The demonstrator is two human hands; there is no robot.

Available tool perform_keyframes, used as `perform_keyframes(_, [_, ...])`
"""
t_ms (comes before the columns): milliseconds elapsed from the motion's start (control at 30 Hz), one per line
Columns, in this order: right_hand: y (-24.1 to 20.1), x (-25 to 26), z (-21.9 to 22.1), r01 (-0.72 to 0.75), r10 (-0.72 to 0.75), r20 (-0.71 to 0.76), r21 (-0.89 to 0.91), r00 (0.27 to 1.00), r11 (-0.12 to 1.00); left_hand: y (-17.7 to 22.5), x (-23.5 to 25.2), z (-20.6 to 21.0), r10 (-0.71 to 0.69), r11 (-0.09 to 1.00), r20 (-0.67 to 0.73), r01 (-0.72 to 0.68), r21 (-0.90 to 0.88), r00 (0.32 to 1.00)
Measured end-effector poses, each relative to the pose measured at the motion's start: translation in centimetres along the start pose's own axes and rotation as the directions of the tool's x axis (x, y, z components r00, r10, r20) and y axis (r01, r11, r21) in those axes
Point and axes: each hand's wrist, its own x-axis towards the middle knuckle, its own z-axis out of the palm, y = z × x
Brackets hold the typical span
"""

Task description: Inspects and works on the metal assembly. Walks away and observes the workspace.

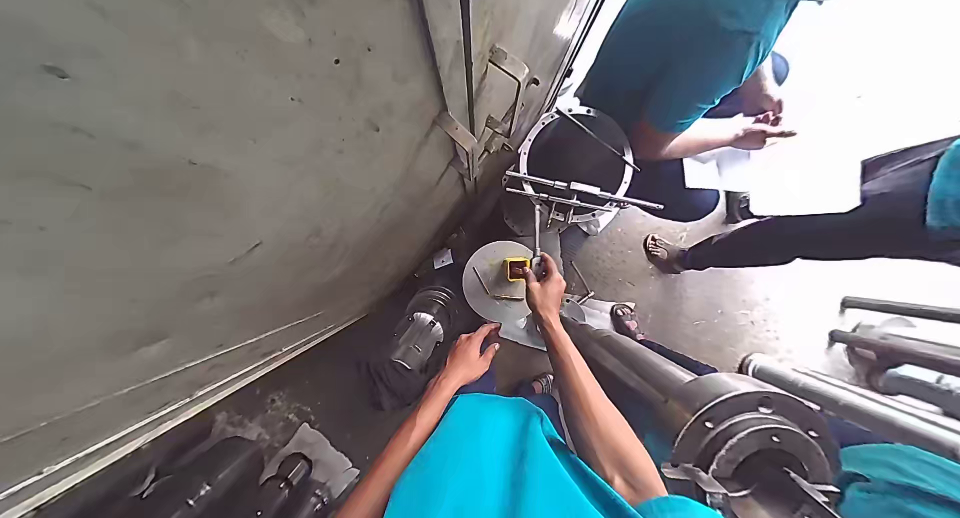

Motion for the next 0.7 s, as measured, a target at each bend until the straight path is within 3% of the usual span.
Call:
perform_keyframes(133, [0.0, -1.2, -2.1, -0.018, 0.029, -0.073, 0.142, 0.997, 0.990, 0.0, 0.0, 0.1, 0.011, 1.000, -0.015, -0.011, 0.005, 1.000])
perform_keyframes(300, [0.1, -1.7, -2.0, 0.029, -0.027, -0.017, 0.110, 0.999, 0.994, 0.8, 0.2, 0.5, 0.030, 0.999, 0.028, -0.031, 0.030, 0.999])
perform_keyframes(400, [-0.5, -1.7, -1.8, 0.088, -0.081, -0.063, 0.110, 0.995, 0.990, 1.0, 0.3, 0.2, 0.063, 0.998, -0.001, -0.063, 0.026, 0.998])
perform_keyframes(700, [-0.2, -1.2, -2.0, 0.087, -0.072, -0.085, 0.186, 0.994, 0.979, 0.8, -0.4, 0.4, 0.026, 0.997, -0.031, -0.024, 0.071, 0.999])
